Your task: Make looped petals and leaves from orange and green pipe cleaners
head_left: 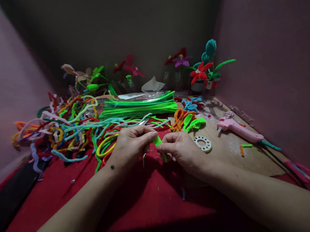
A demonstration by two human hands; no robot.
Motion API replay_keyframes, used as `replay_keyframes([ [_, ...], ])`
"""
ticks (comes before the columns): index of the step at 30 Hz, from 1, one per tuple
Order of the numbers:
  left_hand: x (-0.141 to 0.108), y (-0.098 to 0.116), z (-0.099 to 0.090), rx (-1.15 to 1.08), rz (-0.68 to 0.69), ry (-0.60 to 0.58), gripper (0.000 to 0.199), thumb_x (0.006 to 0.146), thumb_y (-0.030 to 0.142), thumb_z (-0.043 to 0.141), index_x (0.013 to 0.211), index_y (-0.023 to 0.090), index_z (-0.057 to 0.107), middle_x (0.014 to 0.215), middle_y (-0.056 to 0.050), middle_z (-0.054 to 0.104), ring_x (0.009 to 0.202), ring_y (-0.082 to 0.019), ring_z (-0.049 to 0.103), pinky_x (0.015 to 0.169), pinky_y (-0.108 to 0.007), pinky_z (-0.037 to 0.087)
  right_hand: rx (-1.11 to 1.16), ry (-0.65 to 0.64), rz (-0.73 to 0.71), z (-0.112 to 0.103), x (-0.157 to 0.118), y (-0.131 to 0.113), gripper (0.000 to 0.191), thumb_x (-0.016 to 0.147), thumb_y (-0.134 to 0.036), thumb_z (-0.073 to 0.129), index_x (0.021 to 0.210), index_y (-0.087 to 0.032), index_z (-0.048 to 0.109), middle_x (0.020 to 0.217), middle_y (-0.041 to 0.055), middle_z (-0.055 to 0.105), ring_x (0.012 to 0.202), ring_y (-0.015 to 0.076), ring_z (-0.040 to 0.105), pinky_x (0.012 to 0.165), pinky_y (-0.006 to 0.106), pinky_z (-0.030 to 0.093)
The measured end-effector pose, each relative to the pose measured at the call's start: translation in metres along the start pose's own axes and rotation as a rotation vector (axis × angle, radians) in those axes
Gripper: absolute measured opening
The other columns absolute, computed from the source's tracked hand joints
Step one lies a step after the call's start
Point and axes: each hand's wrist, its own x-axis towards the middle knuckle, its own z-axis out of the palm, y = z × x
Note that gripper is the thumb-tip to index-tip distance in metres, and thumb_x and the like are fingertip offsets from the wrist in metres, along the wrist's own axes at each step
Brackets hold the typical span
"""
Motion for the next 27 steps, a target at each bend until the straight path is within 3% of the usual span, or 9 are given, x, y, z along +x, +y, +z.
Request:
replay_keyframes([
  [3,0.001,-0.002,0.000,0.059,0.057,0.080,0.013,0.072,0.023,0.059,0.066,0.012,0.062,0.044,0.004,0.048,0.042,-0.006,0.040,0.042,-0.018,0.030,0.009,-0.004,-0.007,0.000,0.001,0.001,0.020,0.063,-0.017,0.059,0.045,-0.014,0.050,0.037,-0.0039,0.046,0.034,0.0046,0.035,0.036,0.021,0.022],
  [5,0.002,-0.004,-0.002,0.027,0.040,0.059,0.014,0.072,0.024,0.060,0.065,0.012,0.061,0.044,0.004,0.047,0.041,-0.005,0.038,0.040,-0.017,0.029,0.033,-0.015,-0.020,0.000,0.002,0.002,0.020,0.063,-0.017,0.059,0.045,-0.014,0.051,0.038,-0.0034,0.048,0.034,0.0045,0.035,0.037,0.021,0.021],
  [11,0.010,-0.013,-0.014,-0.421,-0.083,-0.265,0.016,0.075,0.032,0.059,0.083,0.018,0.058,0.045,0.007,0.044,0.035,-0.005,0.035,0.037,-0.017,0.027,0.184,-0.106,0.032,0.000,-0.002,-0.004,0.020,0.065,-0.018,0.060,0.048,-0.013,0.051,0.040,-0.0032,0.050,0.034,0.0041,0.035,0.037,0.021,0.021],
  [23,0.006,-0.005,-0.013,-0.001,0.008,-0.161,0.019,0.075,0.030,0.056,0.063,0.016,0.053,0.048,0.006,0.041,0.043,-0.005,0.033,0.040,-0.018,0.025,0.111,-0.211,0.040,-0.001,-0.002,-0.001,0.019,0.068,-0.023,0.059,0.052,-0.013,0.055,0.044,-0.0026,0.051,0.037,0.0046,0.036,0.038,0.020,0.022],
  [27,0.006,-0.009,-0.014,-0.184,-0.105,-0.246,0.021,0.077,0.036,0.056,0.069,0.017,0.054,0.047,0.006,0.041,0.041,-0.005,0.031,0.040,-0.019,0.023,0.082,-0.175,0.015,-0.002,-0.002,0.001,0.021,0.069,-0.024,0.059,0.052,-0.014,0.054,0.044,-0.0026,0.050,0.038,0.0052,0.038,0.039,0.020,0.024],
])
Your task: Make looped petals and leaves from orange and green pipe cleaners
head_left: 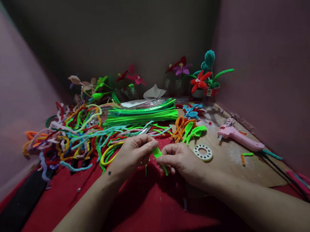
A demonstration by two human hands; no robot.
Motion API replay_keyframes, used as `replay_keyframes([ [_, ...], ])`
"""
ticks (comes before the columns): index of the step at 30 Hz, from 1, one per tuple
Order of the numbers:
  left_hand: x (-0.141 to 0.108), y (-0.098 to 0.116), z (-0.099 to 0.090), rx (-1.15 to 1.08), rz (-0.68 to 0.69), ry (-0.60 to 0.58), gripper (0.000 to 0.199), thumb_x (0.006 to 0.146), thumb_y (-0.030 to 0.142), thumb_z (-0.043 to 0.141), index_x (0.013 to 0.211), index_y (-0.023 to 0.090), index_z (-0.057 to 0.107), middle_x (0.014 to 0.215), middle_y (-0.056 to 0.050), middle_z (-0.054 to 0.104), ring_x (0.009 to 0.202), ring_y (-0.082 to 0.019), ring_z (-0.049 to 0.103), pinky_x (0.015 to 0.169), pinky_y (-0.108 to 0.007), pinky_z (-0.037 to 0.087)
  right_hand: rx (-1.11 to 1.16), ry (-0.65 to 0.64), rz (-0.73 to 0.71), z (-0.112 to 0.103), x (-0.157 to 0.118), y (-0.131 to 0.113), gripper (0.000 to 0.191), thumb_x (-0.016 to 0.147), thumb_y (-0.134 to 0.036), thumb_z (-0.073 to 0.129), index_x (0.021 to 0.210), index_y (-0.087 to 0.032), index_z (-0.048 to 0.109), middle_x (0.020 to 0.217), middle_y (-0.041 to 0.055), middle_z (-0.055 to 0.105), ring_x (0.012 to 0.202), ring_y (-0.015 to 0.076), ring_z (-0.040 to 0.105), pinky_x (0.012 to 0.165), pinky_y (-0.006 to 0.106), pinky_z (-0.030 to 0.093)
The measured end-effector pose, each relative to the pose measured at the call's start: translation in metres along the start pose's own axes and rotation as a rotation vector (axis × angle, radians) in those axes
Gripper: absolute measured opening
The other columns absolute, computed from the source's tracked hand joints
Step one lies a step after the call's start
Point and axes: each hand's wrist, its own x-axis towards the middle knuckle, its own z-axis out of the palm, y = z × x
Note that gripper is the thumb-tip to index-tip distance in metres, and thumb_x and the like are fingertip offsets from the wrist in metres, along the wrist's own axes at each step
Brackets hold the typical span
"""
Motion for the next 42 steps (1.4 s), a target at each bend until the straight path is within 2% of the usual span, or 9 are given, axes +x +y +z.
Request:
replay_keyframes([
  [3,0.001,-0.003,0.002,-0.161,-0.062,-0.076,0.019,0.075,0.035,0.059,0.074,0.017,0.054,0.047,0.007,0.041,0.040,-0.005,0.030,0.040,-0.019,0.022,0.023,0.038,-0.015,-0.001,0.000,0.002,0.021,0.070,-0.024,0.058,0.053,-0.014,0.054,0.044,-0.0031,0.049,0.038,0.0050,0.037,0.039,0.019,0.024],
  [6,0.002,-0.003,0.005,-0.177,-0.095,-0.067,0.021,0.072,0.036,0.061,0.071,0.016,0.054,0.046,0.007,0.040,0.039,-0.004,0.029,0.040,-0.018,0.020,0.031,0.041,-0.025,-0.001,0.000,0.004,0.019,0.069,-0.024,0.058,0.053,-0.013,0.056,0.045,-0.0028,0.050,0.038,0.0053,0.037,0.038,0.020,0.024],
  [11,0.001,0.004,0.010,0.079,-0.044,0.048,0.021,0.068,0.033,0.063,0.062,0.014,0.057,0.050,0.004,0.047,0.043,-0.006,0.035,0.041,-0.019,0.026,-0.004,0.057,-0.024,-0.002,0.003,0.007,0.015,0.064,-0.019,0.056,0.051,-0.013,0.056,0.043,-0.0028,0.049,0.039,0.0070,0.041,0.041,0.021,0.030],
  [17,0.000,0.006,0.010,0.270,0.109,0.072,0.018,0.071,0.029,0.060,0.062,0.014,0.060,0.056,0.001,0.053,0.052,-0.009,0.043,0.049,-0.020,0.034,-0.071,0.094,-0.005,-0.004,0.004,0.007,0.013,0.061,-0.014,0.053,0.048,-0.015,0.053,0.041,-0.0034,0.048,0.039,0.0069,0.040,0.040,0.021,0.029],
  [20,0.003,0.003,0.008,0.154,0.039,0.069,0.020,0.070,0.032,0.062,0.063,0.014,0.058,0.052,0.002,0.051,0.047,-0.008,0.041,0.045,-0.020,0.031,-0.038,0.060,0.001,-0.004,0.005,0.004,0.016,0.063,-0.016,0.055,0.048,-0.014,0.052,0.040,-0.0036,0.048,0.038,0.0056,0.036,0.039,0.020,0.025],
  [25,0.005,-0.002,0.003,-0.294,-0.128,-0.014,0.028,0.073,0.041,0.060,0.066,0.016,0.050,0.042,0.007,0.039,0.035,-0.004,0.030,0.037,-0.017,0.021,0.071,0.098,0.000,-0.002,0.006,-0.001,0.021,0.066,-0.021,0.059,0.049,-0.014,0.050,0.041,-0.0039,0.049,0.036,0.0049,0.035,0.038,0.020,0.022],
  [32,0.004,-0.002,0.004,-0.269,-0.123,-0.017,0.027,0.072,0.037,0.063,0.066,0.013,0.052,0.041,0.005,0.045,0.033,-0.003,0.032,0.034,-0.017,0.019,0.231,-0.017,0.002,-0.004,0.006,0.001,0.024,0.070,-0.032,0.062,0.060,-0.011,0.060,0.054,0.0008,0.057,0.045,0.0062,0.043,0.046,0.020,0.030],
  [37,0.005,-0.004,0.006,-0.358,-0.152,-0.010,0.026,0.066,0.035,0.068,0.066,0.013,0.055,0.051,0.003,0.052,0.040,-0.007,0.048,0.041,-0.020,0.036,0.375,-0.088,0.034,-0.005,0.008,0.008,0.033,0.069,-0.041,0.064,0.069,-0.009,0.065,0.065,0.0052,0.062,0.050,0.0082,0.049,0.051,0.022,0.035],
  [42,0.004,-0.003,0.011,-0.351,-0.128,0.034,0.026,0.065,0.035,0.069,0.062,0.013,0.055,0.048,0.004,0.050,0.039,-0.007,0.046,0.041,-0.020,0.035,0.439,-0.084,0.077,-0.004,0.010,0.010,0.032,0.066,-0.041,0.067,0.066,-0.009,0.063,0.063,0.0060,0.063,0.051,0.0098,0.052,0.053,0.023,0.037],
])
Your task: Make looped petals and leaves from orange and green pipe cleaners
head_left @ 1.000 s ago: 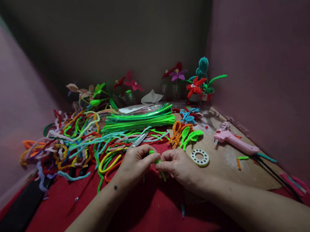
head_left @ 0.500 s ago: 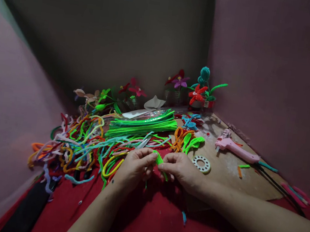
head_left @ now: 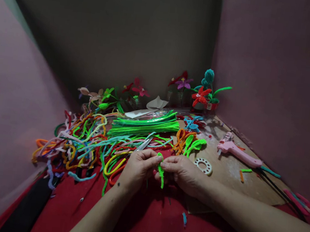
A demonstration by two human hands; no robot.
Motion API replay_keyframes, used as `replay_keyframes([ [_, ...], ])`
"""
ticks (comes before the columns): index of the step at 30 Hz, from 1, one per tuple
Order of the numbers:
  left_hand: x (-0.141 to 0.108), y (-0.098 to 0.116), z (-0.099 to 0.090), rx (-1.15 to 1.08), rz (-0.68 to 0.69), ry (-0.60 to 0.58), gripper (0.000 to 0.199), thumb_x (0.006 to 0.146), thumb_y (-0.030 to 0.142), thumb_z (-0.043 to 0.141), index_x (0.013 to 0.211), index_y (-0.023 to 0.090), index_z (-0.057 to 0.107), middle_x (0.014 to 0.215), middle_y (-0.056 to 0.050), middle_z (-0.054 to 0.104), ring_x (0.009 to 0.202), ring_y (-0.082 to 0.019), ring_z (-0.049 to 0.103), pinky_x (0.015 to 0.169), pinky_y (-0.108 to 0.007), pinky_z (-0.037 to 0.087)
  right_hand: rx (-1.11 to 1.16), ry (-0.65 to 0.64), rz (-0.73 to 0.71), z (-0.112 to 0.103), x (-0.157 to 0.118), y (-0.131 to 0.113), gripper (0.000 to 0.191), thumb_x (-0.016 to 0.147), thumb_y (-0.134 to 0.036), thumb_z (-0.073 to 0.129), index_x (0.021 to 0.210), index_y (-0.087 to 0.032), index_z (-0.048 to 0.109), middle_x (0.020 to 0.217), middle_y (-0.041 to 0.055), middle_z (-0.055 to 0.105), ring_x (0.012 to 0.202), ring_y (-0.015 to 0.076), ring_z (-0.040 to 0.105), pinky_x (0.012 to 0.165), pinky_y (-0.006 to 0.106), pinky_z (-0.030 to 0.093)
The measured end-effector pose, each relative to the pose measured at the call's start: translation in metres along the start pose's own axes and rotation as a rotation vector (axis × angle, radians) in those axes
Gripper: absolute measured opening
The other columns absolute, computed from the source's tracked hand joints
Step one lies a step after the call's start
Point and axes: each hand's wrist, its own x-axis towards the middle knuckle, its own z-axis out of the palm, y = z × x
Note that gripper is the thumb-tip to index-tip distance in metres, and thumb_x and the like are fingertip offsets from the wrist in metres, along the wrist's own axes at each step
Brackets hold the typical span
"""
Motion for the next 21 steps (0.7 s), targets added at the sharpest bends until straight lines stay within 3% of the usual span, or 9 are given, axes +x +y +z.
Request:
replay_keyframes([
  [5,-0.001,0.000,0.004,0.080,0.064,0.064,0.027,0.067,0.037,0.067,0.062,0.013,0.055,0.046,0.006,0.045,0.038,-0.003,0.037,0.039,-0.017,0.028,-0.031,0.065,-0.044,0.003,-0.001,-0.002,0.029,0.067,-0.038,0.067,0.062,-0.010,0.059,0.055,0.0022,0.060,0.045,0.0076,0.047,0.048,0.021,0.033],
  [11,-0.001,-0.003,0.004,0.032,-0.030,-0.044,0.029,0.068,0.039,0.066,0.083,0.016,0.057,0.053,0.004,0.052,0.036,-0.004,0.038,0.037,-0.017,0.027,-0.013,0.244,-0.162,0.006,0.000,-0.005,0.025,0.069,-0.035,0.065,0.063,-0.014,0.053,0.049,-0.0047,0.048,0.040,0.0055,0.038,0.042,0.020,0.027],
  [15,-0.003,-0.004,0.007,0.125,-0.056,-0.054,0.029,0.071,0.040,0.062,0.064,0.013,0.055,0.042,0.004,0.046,0.031,-0.003,0.031,0.034,-0.018,0.020,-0.049,0.277,-0.186,0.005,0.001,-0.006,0.026,0.068,-0.036,0.066,0.063,-0.014,0.053,0.046,-0.0065,0.041,0.039,0.0045,0.033,0.039,0.020,0.023],
  [18,-0.004,-0.001,0.009,0.182,-0.042,-0.016,0.029,0.071,0.038,0.063,0.059,0.013,0.054,0.041,0.004,0.044,0.033,-0.003,0.031,0.035,-0.018,0.018,-0.009,0.230,-0.212,0.004,0.000,-0.010,0.024,0.067,-0.037,0.067,0.072,-0.015,0.058,0.052,-0.0057,0.045,0.043,0.0055,0.038,0.043,0.020,0.029],
  [21,-0.005,0.000,0.009,0.233,-0.025,-0.047,0.030,0.069,0.036,0.064,0.054,0.013,0.053,0.039,0.005,0.040,0.035,-0.003,0.029,0.037,-0.019,0.018,-0.064,0.272,-0.258,0.002,-0.001,-0.016,0.029,0.066,-0.038,0.068,0.081,-0.014,0.063,0.057,-0.0043,0.048,0.048,0.0062,0.040,0.047,0.021,0.030],
])
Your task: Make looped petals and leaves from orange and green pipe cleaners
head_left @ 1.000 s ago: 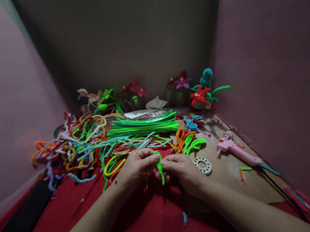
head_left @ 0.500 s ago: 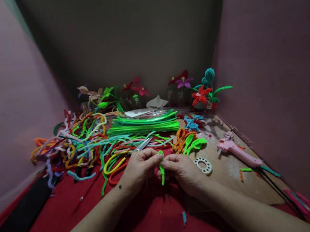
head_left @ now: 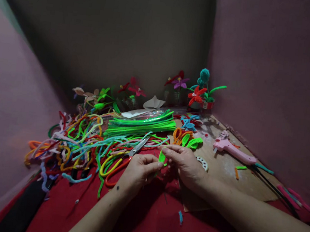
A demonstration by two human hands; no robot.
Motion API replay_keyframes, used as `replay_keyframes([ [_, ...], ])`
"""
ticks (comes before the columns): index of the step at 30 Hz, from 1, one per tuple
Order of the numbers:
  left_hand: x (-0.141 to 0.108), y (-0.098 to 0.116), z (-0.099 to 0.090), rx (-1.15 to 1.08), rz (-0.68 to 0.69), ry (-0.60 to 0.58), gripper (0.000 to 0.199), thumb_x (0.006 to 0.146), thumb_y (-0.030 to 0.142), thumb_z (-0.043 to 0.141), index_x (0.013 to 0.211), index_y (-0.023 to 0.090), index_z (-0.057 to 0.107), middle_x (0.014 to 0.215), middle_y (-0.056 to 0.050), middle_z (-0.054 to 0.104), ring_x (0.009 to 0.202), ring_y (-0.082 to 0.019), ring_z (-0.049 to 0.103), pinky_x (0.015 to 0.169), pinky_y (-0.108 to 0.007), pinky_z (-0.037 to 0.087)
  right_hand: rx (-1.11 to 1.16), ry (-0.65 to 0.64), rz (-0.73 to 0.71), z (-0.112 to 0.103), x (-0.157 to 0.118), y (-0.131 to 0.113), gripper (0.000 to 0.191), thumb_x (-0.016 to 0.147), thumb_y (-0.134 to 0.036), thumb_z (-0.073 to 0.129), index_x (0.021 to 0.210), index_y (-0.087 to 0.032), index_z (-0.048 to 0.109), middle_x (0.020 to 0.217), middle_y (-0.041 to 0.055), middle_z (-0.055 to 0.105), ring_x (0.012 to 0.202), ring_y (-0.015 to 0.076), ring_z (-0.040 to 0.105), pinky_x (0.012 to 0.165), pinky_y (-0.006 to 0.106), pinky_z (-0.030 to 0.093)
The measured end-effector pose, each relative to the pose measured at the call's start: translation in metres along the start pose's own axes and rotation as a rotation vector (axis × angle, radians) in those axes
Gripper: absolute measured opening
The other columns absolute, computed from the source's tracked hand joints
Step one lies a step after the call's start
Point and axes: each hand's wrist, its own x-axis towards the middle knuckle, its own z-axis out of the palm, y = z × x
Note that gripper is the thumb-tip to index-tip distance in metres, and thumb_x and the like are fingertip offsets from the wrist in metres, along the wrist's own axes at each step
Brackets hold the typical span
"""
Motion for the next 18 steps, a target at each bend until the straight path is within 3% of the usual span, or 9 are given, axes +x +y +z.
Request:
replay_keyframes([
  [5,0.002,-0.005,0.002,-0.037,0.036,0.081,0.029,0.067,0.034,0.065,0.053,0.013,0.052,0.041,0.006,0.038,0.037,-0.003,0.027,0.038,-0.019,0.017,-0.182,0.111,-0.064,-0.003,0.003,-0.002,0.025,0.066,-0.035,0.065,0.062,-0.010,0.061,0.051,-0.0026,0.047,0.049,0.0072,0.036,0.048,0.023,0.026],
  [11,0.005,-0.011,0.005,-0.142,0.040,0.177,0.024,0.066,0.032,0.064,0.056,0.013,0.052,0.040,0.007,0.036,0.036,-0.003,0.024,0.037,-0.020,0.014,-0.258,0.163,-0.121,-0.003,0.001,0.002,0.021,0.067,-0.030,0.063,0.060,-0.010,0.061,0.054,-0.0010,0.051,0.053,0.0088,0.040,0.052,0.024,0.030],
  [18,0.007,-0.013,0.003,-0.026,0.106,0.192,0.026,0.069,0.032,0.063,0.056,0.012,0.053,0.044,0.006,0.039,0.040,-0.003,0.027,0.040,-0.019,0.018,-0.257,0.162,-0.152,-0.001,0.001,-0.002,0.021,0.067,-0.030,0.062,0.056,-0.012,0.058,0.053,-0.0019,0.050,0.052,0.0083,0.042,0.051,0.023,0.032],
])
